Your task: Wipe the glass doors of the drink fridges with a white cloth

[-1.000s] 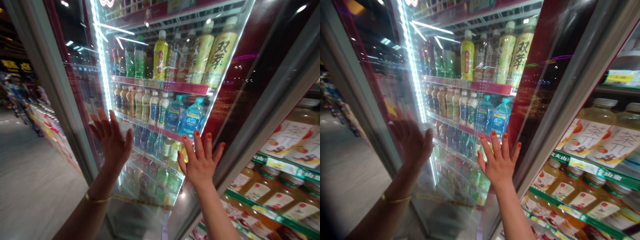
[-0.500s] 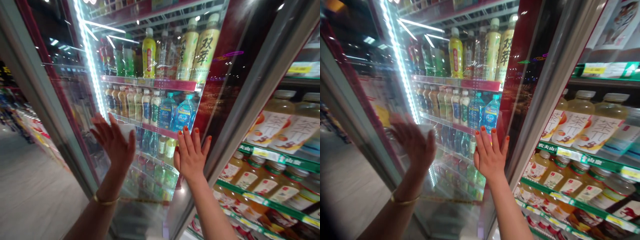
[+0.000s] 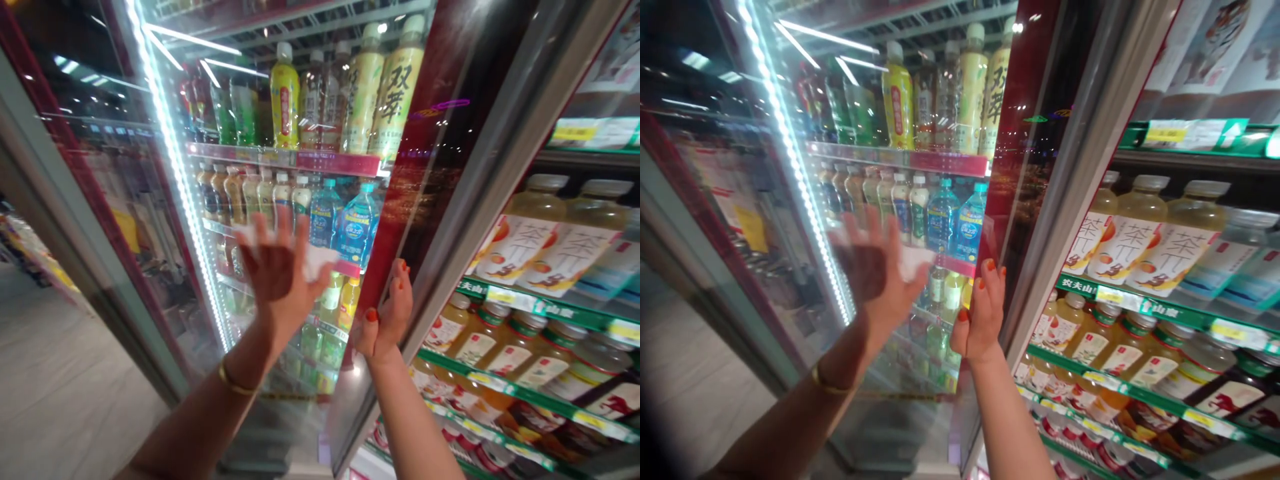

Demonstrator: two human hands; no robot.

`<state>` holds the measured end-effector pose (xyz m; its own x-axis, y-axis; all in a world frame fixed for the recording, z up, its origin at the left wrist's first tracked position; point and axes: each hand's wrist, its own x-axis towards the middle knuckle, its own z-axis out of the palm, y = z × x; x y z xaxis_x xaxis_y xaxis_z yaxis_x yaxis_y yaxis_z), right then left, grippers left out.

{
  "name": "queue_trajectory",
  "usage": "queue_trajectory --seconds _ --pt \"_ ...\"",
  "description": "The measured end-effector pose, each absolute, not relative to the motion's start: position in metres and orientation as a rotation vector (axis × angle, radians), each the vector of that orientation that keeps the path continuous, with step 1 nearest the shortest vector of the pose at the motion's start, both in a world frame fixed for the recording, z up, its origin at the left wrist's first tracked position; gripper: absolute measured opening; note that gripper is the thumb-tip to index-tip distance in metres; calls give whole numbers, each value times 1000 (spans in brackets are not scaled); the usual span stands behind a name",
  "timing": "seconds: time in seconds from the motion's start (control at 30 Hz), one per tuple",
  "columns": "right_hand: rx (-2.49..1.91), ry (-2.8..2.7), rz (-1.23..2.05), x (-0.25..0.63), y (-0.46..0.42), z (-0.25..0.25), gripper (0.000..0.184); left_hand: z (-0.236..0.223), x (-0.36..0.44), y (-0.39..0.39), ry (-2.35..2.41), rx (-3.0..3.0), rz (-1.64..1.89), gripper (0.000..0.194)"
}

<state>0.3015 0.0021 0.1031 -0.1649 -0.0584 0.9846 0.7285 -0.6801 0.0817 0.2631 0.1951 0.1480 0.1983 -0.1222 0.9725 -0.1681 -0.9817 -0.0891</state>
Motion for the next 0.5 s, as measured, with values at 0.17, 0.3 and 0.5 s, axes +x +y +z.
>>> queue_trajectory --seconds 0.17,0.3,0.5 --pt "-1555 -707 -1644 290 -6 95 75 77 259 131 -1056 2449 1759 96" --pt "-1590 -714 -1617 259 11 72 74 49 245 155 -1061 2073 1433 105" --pt "-1945 -885 -1641 256 38 31 70 56 235 206 -1036 1928 1372 79"
